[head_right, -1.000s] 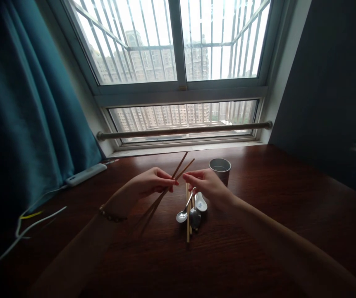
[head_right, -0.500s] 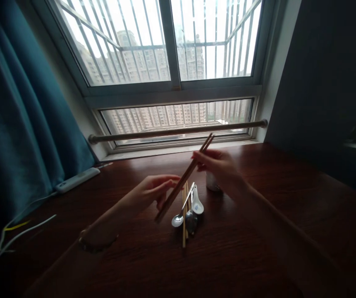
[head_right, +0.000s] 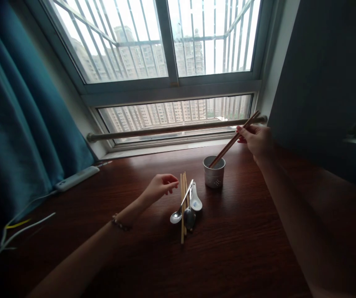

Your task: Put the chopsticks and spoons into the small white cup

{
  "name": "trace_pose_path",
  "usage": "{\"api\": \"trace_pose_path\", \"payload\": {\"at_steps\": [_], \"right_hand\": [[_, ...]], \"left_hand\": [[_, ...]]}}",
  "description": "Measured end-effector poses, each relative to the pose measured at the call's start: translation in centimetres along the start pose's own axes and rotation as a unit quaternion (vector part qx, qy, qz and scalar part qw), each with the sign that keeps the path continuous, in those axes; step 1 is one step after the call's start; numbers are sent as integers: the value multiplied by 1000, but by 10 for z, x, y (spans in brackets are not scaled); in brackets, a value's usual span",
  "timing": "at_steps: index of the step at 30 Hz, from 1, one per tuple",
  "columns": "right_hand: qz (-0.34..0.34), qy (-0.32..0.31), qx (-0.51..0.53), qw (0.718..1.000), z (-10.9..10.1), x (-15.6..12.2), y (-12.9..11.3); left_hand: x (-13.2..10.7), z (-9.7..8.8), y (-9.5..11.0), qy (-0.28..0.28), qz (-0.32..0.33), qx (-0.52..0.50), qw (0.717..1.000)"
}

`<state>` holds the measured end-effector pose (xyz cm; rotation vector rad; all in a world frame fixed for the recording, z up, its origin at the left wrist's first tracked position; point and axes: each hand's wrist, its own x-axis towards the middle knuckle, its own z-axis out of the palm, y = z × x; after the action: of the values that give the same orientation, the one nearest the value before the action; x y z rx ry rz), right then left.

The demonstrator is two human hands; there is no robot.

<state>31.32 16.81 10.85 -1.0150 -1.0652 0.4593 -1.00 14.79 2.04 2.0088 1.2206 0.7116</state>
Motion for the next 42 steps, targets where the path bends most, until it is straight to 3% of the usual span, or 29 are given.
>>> {"api": "trace_pose_path", "payload": {"at_steps": [7,12,16,22,27,34,42], "right_hand": [[35,-81,-106,990,15,-8,21],[62,-103,-91,989,19,-12,23],[67,-127,-92,985,19,-9,34],[73,-141,-106,982,19,-8,39],[74,-136,-114,981,19,-10,38],[88,-160,-145,972,18,-7,43],[100,-182,-218,954,16,-3,50]], "left_hand": [[2,15,-30,-24,98,147,984],[-2,18,-32,-74,154,206,963],[-2,21,-31,-84,154,231,957],[-1,23,-30,-77,98,243,962],[-3,24,-31,-41,7,249,968],[0,22,-34,4,-124,272,954],[1,20,-31,36,-190,281,940]]}}
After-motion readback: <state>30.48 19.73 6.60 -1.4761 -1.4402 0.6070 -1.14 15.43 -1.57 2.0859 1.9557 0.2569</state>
